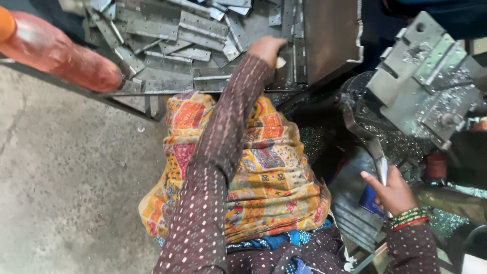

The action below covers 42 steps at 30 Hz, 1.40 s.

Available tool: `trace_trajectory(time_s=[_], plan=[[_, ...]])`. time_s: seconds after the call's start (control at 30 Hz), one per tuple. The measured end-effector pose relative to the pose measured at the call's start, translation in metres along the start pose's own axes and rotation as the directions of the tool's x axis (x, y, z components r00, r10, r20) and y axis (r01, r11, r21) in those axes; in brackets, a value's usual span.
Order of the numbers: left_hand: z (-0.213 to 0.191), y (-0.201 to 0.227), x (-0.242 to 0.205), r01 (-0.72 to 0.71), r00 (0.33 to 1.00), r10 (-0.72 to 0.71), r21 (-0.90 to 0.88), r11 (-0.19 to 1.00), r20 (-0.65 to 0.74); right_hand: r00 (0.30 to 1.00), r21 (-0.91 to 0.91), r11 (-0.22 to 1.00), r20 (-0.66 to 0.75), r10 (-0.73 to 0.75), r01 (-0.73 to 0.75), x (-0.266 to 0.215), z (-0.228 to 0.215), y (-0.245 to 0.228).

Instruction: The person repeatedly picks up metal hinge pieces from a bin, places them into a punch press machine, and removes the processed pieces. The person adjusts their sleeve briefly before resuming the repetitive cycle.

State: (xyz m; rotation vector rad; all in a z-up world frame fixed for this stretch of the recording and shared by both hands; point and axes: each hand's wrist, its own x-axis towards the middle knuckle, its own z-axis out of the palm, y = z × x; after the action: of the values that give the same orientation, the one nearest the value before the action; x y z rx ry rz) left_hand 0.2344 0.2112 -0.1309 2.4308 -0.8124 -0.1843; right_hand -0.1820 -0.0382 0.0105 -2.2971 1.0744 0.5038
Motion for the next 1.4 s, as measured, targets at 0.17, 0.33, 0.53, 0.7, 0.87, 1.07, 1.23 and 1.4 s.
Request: trace_trajectory(time_s=[0.17, 0.33, 0.53, 0.7, 0.87, 1.07, 1.23, 1.4], plan=[[-0.054, 0.07, -0.088, -0.01, 0.923, -0.026, -0.091, 0.996, -0.385, 1.0, 0.022, 1.0, -0.008, -0.016, 0.016, 0.004, 0.004, 0.012], [-0.089, 0.162, -0.144, -0.213, 0.792, 0.182, 0.016, 0.977, -0.582, 0.996, -0.03, 0.997, -0.046, -0.07, 0.069, 0.005, 0.008, 0.016], [-0.032, 0.267, -0.14, -0.653, 0.525, 0.669, 0.255, 0.713, -0.527, 0.997, -0.02, 0.997, -0.02, -0.076, 0.076, 0.008, 0.012, 0.026], [0.049, 0.314, -0.107, -0.571, 0.743, 0.61, 0.215, 0.792, -0.276, 0.956, -0.15, 0.962, -0.152, -0.249, 0.227, 0.017, 0.025, 0.038], [0.072, 0.323, -0.103, -0.343, 0.817, 0.435, 0.288, 0.894, -0.378, 0.96, -0.216, 0.949, -0.114, -0.256, 0.228, 0.017, 0.015, 0.027], [0.075, 0.32, -0.096, -0.322, 0.912, 0.361, 0.203, 0.925, -0.197, 0.999, -0.167, 0.986, 0.036, 0.009, -0.002, 0.031, 0.001, 0.029], [0.078, 0.317, -0.087, -0.332, 0.919, 0.36, 0.173, 0.927, -0.163, 0.936, -0.075, 0.974, -0.272, -0.226, 0.213, 0.038, 0.092, 0.074], [0.067, 0.298, -0.072, -0.301, 0.901, 0.386, 0.355, 0.885, -0.199, 0.94, -0.156, 0.981, -0.301, -0.161, 0.119, 0.046, 0.15, 0.11]])
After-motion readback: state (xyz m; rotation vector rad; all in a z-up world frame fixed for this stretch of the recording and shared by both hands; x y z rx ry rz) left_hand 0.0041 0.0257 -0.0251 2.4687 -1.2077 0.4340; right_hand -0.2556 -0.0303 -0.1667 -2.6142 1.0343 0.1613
